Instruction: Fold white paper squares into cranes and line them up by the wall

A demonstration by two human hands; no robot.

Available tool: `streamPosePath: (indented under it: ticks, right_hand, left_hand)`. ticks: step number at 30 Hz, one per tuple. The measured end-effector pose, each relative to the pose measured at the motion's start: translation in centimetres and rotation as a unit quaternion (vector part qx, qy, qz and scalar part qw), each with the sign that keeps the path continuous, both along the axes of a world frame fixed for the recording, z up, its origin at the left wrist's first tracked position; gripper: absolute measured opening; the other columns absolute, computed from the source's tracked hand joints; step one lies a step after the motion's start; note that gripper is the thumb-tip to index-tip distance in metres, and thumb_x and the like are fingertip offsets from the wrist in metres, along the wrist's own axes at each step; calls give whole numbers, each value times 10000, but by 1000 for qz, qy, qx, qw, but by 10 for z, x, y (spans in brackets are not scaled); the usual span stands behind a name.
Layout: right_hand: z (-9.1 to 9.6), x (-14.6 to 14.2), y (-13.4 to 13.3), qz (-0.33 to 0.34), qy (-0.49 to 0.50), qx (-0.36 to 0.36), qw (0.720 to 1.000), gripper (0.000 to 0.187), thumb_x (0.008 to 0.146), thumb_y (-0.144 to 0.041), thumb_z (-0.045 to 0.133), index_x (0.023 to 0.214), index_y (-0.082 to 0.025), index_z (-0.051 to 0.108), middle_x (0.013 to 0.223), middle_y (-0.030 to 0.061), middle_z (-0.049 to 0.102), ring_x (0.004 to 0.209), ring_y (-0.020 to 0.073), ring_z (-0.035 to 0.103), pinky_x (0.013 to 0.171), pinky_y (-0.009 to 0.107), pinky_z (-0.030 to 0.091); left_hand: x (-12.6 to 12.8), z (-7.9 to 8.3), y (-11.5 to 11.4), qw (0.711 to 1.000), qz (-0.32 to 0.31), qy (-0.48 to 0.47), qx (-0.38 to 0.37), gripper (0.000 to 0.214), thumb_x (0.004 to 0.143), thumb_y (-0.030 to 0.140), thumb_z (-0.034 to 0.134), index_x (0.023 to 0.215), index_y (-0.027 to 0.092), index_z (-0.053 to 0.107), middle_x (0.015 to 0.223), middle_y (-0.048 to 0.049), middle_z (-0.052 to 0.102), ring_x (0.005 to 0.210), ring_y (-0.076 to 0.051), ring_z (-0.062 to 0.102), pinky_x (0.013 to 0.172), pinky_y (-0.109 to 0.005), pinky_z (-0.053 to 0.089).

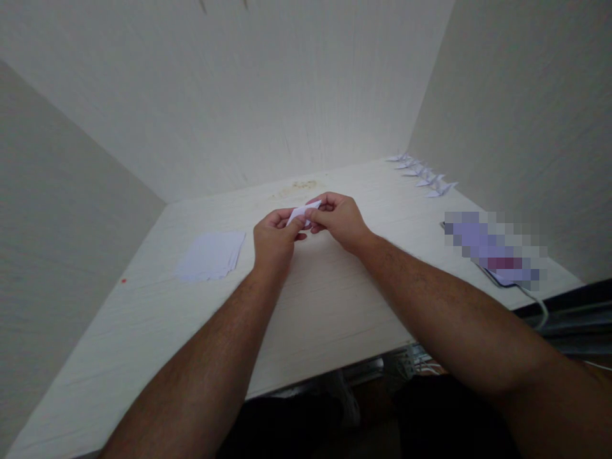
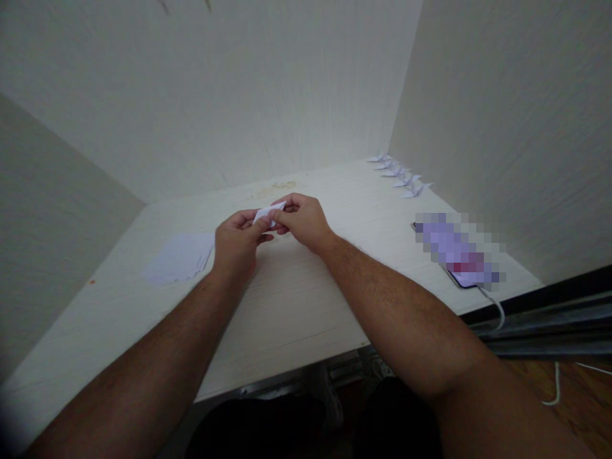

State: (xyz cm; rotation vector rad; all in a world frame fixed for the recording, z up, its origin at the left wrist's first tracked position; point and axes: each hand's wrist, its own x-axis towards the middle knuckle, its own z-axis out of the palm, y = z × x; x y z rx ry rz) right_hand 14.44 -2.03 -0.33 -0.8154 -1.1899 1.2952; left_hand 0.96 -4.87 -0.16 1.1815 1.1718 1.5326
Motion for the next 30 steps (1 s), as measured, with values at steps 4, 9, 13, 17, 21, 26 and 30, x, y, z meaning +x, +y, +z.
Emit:
streamPosePath:
  ticks: [4, 9, 13, 17, 21, 26, 30]
  right_hand:
    - [-2, 0, 0, 30, -4, 11, 999, 210, 665, -204, 826, 768, -162, 647, 689, -5, 709, 600, 116, 672, 510, 211, 560]
    - [-1, -1, 0, 2, -43, 17, 999, 210, 706, -233, 801, 674, -169, 604, 544, -38, 633, 452, 69, 544, 455, 198, 489]
    - [3, -1, -3, -16, -84, 28, 996, 183, 750, -225, 750, 661, -172, 600, 513, -32, 617, 447, 72, 533, 447, 194, 432]
    - [3, 0, -4, -44, -133, 42, 989, 175, 758, -246, 732, 668, -180, 597, 513, -37, 600, 464, 84, 534, 459, 209, 400]
    - [-2, -1, -2, -77, -160, 76, 981, 160, 744, -262, 724, 674, -184, 603, 552, -35, 606, 508, 94, 540, 492, 222, 398]
    - [0, -1, -3, -73, -153, 65, 983, 188, 743, -275, 726, 649, -186, 589, 527, -39, 589, 489, 93, 525, 482, 224, 386]
    - [4, 1, -5, -40, -109, 44, 992, 202, 750, -256, 722, 632, -186, 574, 483, -49, 569, 445, 80, 508, 460, 212, 382]
  left_hand:
    - [-1, 1, 2, 1000, 9, -25, -6, 215, 666, 262, 809, 796, 154, 677, 740, -19, 719, 628, -132, 684, 548, -223, 527]
    - [-1, 4, 1, 998, -1, -47, -34, 189, 695, 268, 776, 772, 167, 637, 727, -11, 705, 663, -129, 688, 557, -209, 519]
    - [0, 4, 0, 999, -15, -30, -33, 252, 735, 363, 782, 769, 172, 620, 729, -18, 691, 667, -141, 699, 535, -207, 512]
    - [0, 3, 0, 999, -20, -31, -38, 291, 765, 433, 762, 795, 173, 635, 714, -22, 677, 603, -144, 690, 465, -207, 477]
    - [-1, 3, 1, 999, -22, -30, -34, 297, 755, 424, 778, 753, 178, 612, 690, -8, 654, 569, -133, 674, 448, -203, 464]
    - [-1, 1, 1, 1000, -17, -5, -26, 307, 770, 427, 773, 722, 185, 590, 666, -3, 643, 581, -130, 674, 460, -198, 457]
    - [-1, -1, 1, 999, -28, 7, -16, 303, 748, 424, 796, 741, 179, 617, 658, -12, 660, 594, -133, 674, 462, -193, 438]
